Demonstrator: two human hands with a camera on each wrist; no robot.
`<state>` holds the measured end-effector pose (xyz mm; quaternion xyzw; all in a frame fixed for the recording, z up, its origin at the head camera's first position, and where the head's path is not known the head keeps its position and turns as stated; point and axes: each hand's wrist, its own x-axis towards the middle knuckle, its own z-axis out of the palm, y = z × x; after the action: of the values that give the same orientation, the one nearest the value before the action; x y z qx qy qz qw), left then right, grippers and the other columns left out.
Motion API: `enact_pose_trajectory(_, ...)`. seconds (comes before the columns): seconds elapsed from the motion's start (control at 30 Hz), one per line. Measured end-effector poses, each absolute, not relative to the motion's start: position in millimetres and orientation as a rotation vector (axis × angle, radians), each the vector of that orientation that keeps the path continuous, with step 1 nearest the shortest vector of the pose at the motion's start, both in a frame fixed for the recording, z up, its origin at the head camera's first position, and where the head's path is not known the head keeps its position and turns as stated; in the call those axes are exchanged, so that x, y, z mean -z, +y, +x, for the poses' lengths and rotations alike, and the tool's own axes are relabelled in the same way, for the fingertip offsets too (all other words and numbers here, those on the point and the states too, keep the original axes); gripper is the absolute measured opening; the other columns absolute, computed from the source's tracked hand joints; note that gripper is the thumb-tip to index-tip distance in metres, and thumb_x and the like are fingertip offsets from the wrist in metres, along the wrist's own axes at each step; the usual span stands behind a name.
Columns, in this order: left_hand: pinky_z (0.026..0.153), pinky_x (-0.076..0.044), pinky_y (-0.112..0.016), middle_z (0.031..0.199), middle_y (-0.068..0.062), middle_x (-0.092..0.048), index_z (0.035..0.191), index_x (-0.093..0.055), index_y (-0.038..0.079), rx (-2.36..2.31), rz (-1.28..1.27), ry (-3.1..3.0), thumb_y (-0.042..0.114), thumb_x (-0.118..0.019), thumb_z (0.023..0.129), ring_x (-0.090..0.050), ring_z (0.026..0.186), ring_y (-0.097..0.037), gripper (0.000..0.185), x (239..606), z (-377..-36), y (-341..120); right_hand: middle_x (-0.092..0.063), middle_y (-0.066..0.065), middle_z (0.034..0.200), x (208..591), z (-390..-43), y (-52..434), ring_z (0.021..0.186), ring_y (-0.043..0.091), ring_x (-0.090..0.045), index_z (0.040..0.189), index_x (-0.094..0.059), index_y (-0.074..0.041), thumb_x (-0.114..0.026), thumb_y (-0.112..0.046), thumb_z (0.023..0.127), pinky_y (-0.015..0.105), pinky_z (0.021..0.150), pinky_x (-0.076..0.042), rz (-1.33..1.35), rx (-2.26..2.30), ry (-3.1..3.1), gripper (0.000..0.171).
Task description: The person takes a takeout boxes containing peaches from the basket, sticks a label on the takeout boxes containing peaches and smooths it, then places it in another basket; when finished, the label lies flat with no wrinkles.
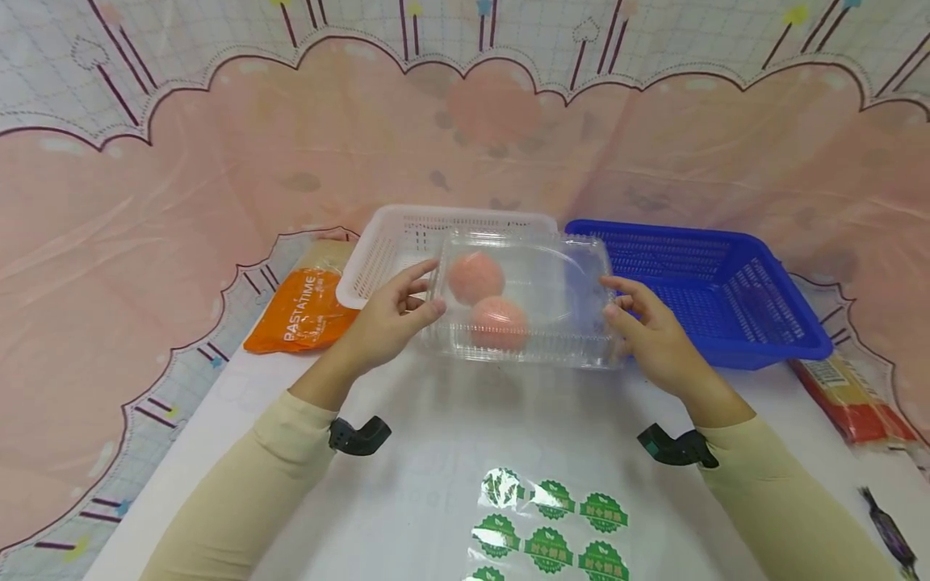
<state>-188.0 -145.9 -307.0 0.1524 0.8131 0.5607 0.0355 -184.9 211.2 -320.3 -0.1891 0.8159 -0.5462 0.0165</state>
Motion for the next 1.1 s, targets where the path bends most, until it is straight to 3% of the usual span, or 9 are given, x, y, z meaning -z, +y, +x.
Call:
enact_pose_trajectory(0.2,0.091,-0.054,-0.038,0.150,-0.024,-0.039,0.156,-0.035,0.016,-1.686,0.486,2.469,0.020,-0.064,0.099,-0.060,0.106,-0.030,0.065,306.2,-182.2,-141.5,-0.044,0.014,0.109,322.0,-175.4,221.0,0.092,0.018,-0.052,0.152,-0.036,-0.004,-0.047,-0.019,0.108,0.025,0.068,-0.053,-0.609,1.667,2.551,0.048)
enact_pose_trajectory(0.37,0.088,-0.055,-0.036,0.151,-0.024,-0.037,0.157,-0.035,0.016,-1.662,0.505,2.430,0.019,-0.066,0.098,-0.060,0.105,-0.030,0.066,306.6,-177.9,-139.2,-0.046,0.017,0.108,324.4,-169.3,227.7,0.088,0.017,-0.057,0.150,-0.038,-0.002,-0.049,-0.015,0.106,0.028,0.066,-0.056,-0.617,1.665,2.540,0.047)
enact_pose_trajectory(0.7,0.085,-0.054,-0.037,0.149,-0.022,-0.040,0.156,-0.038,0.020,-1.550,0.528,2.465,0.023,-0.069,0.096,-0.061,0.102,-0.027,0.067,314.5,-173.0,-137.4,-0.044,0.019,0.110,330.6,-155.2,238.6,0.080,0.018,-0.058,0.150,-0.036,0.000,-0.049,-0.009,0.106,0.030,0.064,-0.056,-0.646,1.650,2.513,0.047)
enact_pose_trajectory(0.87,0.078,-0.054,-0.034,0.149,-0.025,-0.039,0.155,-0.038,0.017,-1.559,0.568,2.440,0.019,-0.070,0.094,-0.061,0.097,-0.027,0.069,318.7,-168.0,-136.2,-0.041,0.017,0.108,333.5,-148.0,242.6,0.071,0.017,-0.056,0.147,-0.037,0.004,-0.049,-0.003,0.104,0.028,0.060,-0.055,-0.704,1.669,2.496,0.045)
enact_pose_trajectory(1.1,0.074,-0.054,-0.034,0.145,-0.025,-0.043,0.154,-0.039,0.014,-1.534,0.617,2.459,0.019,-0.073,0.092,-0.061,0.091,-0.025,0.071,322.0,-161.1,-134.5,-0.041,0.015,0.108,339.4,-135.9,248.7,0.070,0.017,-0.058,0.146,-0.041,0.002,-0.049,0.004,0.102,0.028,0.058,-0.054,-0.774,1.692,2.496,0.045)
